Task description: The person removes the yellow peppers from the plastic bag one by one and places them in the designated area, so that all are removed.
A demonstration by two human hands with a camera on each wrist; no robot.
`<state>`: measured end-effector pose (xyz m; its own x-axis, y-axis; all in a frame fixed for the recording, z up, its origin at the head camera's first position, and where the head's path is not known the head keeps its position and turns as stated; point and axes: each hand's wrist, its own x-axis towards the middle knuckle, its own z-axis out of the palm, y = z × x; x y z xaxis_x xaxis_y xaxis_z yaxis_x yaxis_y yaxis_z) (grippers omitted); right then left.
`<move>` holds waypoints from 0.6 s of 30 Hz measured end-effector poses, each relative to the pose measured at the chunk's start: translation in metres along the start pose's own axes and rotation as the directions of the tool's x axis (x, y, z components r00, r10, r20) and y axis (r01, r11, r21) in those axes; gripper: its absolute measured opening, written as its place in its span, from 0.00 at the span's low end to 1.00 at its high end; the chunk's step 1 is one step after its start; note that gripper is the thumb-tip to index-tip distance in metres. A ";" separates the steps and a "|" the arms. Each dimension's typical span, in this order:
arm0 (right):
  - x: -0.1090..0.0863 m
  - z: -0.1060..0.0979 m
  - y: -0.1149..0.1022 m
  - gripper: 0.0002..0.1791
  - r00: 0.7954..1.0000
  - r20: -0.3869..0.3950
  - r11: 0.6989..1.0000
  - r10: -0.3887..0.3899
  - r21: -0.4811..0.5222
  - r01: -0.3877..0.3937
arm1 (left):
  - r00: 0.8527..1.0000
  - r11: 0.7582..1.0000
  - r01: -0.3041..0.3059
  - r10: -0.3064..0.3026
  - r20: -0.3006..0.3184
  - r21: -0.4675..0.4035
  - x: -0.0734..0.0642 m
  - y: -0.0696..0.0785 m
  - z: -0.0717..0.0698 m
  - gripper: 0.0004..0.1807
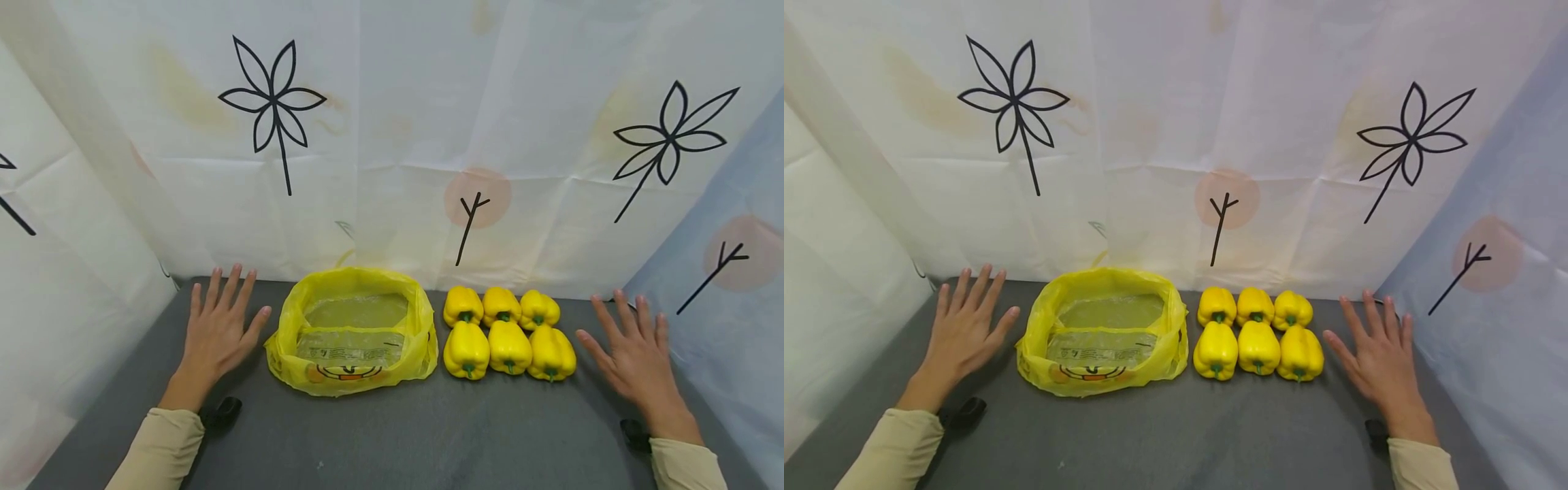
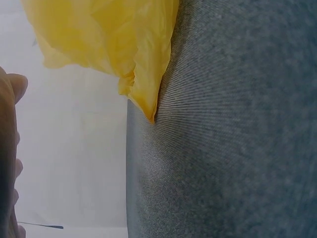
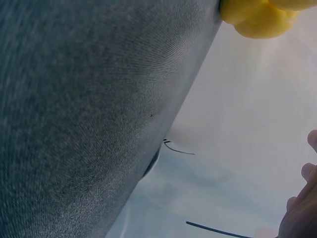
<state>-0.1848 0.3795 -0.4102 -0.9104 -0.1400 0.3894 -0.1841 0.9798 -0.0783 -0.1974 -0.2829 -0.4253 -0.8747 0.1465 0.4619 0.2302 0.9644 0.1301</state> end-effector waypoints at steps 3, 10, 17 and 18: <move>0.001 0.001 -0.001 0.43 1.000 0.006 1.000 0.003 -0.001 -0.003 | 1.000 1.000 -0.001 0.001 0.000 -0.002 0.000 -0.001 0.000 0.41; 0.001 0.001 -0.002 0.43 1.000 0.009 1.000 0.000 0.005 0.000 | 1.000 1.000 -0.001 0.001 -0.002 0.000 0.000 -0.001 0.000 0.41; 0.000 0.001 -0.004 0.43 1.000 0.010 1.000 -0.006 0.022 0.006 | 1.000 1.000 -0.002 0.002 -0.001 0.001 0.000 -0.002 -0.001 0.41; 0.000 0.001 -0.004 0.43 1.000 0.011 1.000 -0.006 0.023 0.005 | 1.000 1.000 -0.002 0.002 -0.001 0.001 0.000 -0.002 -0.001 0.41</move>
